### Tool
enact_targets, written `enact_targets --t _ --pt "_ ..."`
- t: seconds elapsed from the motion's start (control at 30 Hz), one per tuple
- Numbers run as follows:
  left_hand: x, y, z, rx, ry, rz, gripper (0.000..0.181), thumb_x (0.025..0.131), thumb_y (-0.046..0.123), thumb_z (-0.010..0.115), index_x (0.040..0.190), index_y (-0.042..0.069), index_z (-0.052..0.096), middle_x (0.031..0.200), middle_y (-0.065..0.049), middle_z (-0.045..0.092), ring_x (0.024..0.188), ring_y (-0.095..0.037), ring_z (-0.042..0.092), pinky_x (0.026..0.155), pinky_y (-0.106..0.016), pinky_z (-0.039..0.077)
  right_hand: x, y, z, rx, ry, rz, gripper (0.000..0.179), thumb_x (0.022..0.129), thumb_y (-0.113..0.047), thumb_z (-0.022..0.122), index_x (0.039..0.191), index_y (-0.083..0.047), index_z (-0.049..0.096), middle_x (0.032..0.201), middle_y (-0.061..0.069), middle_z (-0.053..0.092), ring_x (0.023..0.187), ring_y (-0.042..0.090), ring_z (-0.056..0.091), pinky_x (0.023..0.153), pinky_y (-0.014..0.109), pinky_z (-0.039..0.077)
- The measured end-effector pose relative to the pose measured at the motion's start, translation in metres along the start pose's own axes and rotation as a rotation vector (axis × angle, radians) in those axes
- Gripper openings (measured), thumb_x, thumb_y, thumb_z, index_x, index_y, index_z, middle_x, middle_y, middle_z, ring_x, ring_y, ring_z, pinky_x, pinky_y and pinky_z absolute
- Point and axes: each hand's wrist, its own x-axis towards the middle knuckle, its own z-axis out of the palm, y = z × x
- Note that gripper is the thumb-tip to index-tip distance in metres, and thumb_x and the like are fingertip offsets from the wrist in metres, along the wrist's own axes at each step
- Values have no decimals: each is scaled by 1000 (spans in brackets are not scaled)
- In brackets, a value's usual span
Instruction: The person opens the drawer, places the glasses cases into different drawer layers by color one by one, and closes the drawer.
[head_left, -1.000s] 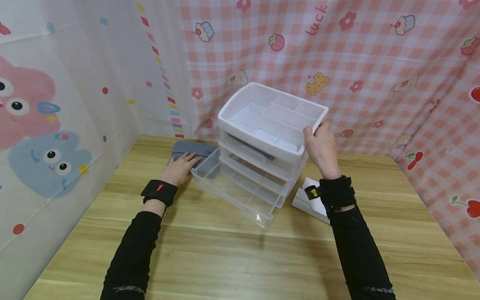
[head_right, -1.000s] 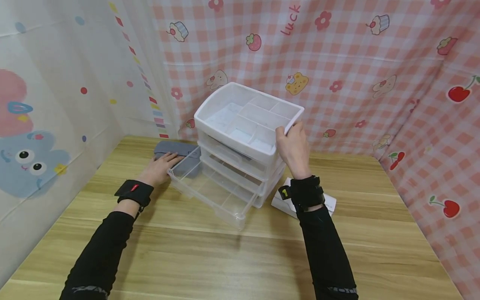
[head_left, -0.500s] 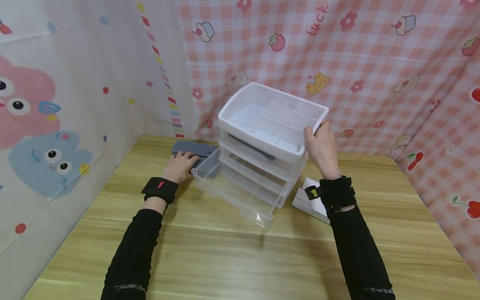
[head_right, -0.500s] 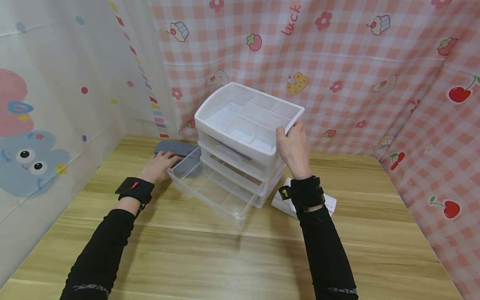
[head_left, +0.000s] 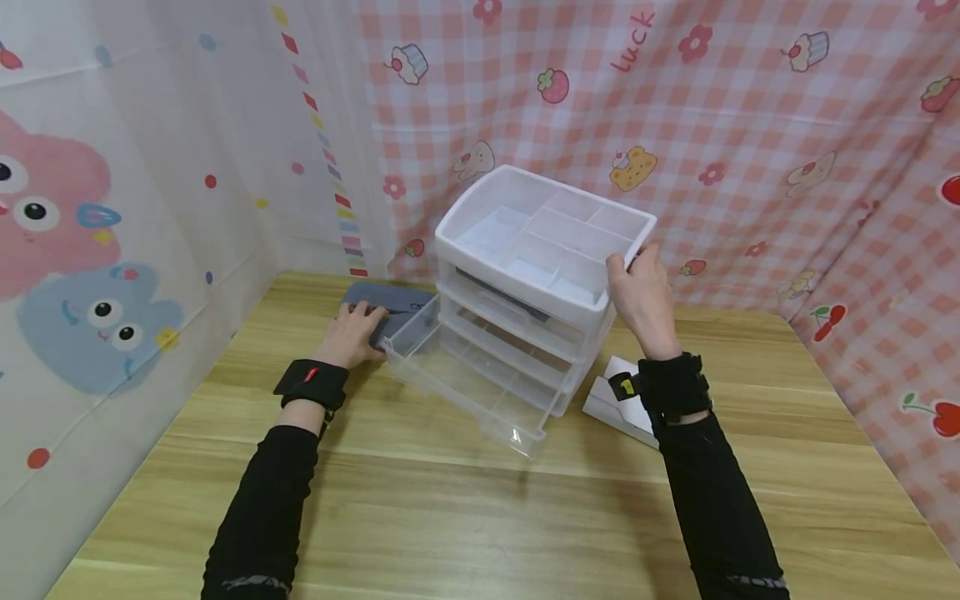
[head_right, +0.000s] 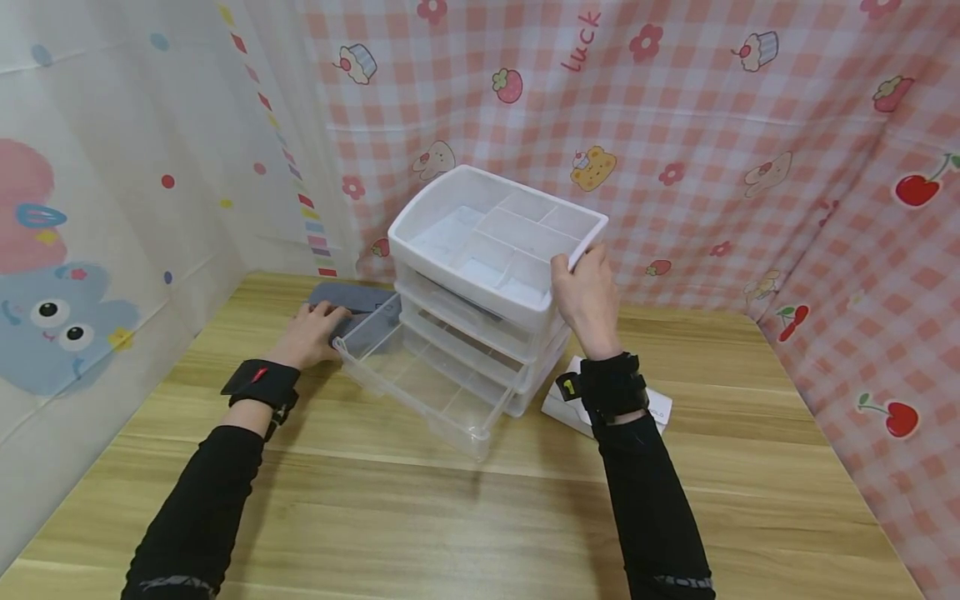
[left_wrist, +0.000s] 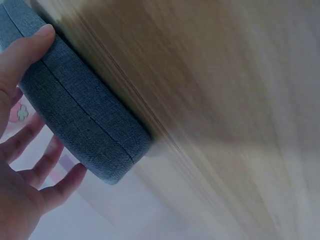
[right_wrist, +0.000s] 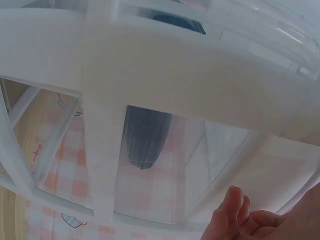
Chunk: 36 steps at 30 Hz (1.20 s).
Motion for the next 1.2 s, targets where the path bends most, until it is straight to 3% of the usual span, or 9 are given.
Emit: enact_targets --t 0.17,0.33,0.67,0.97,1.2 --pt "-3 -3 -7 42 2 -52 70 68 29 85 125 9 50 120 -26 50 110 -53 46 77 -63 48 0 -1 0 0 3 3 55 95 -36 31 132 6 33 121 28 51 106 38 53 92 54 45" --pt "-5 -2 -22 91 3 -94 68 70 29 84 126 12 49 122 -25 50 112 -52 44 80 -63 47 0 0 1 11 -2 3 55 95 -34 31 133 6 32 122 27 50 106 37 53 91 54 46" --pt "-9 -2 -56 70 133 -130 70 70 25 84 128 10 47 125 -26 47 112 -53 43 81 -66 44 0 0 2 22 -15 7 56 96 -34 31 135 6 30 123 27 49 106 37 52 92 54 46" --pt "-16 10 -81 122 325 -25 70 65 22 88 124 10 52 119 -21 52 104 -47 48 72 -59 47 0 0 2 17 -9 9 56 95 -35 31 134 6 31 122 27 49 107 37 52 93 55 45" --pt "-22 26 -97 130 398 98 70 63 19 88 122 11 52 121 -19 53 110 -43 47 79 -59 47 1 0 2 23 -11 14 56 95 -34 32 134 5 31 124 27 49 108 37 51 95 55 45"
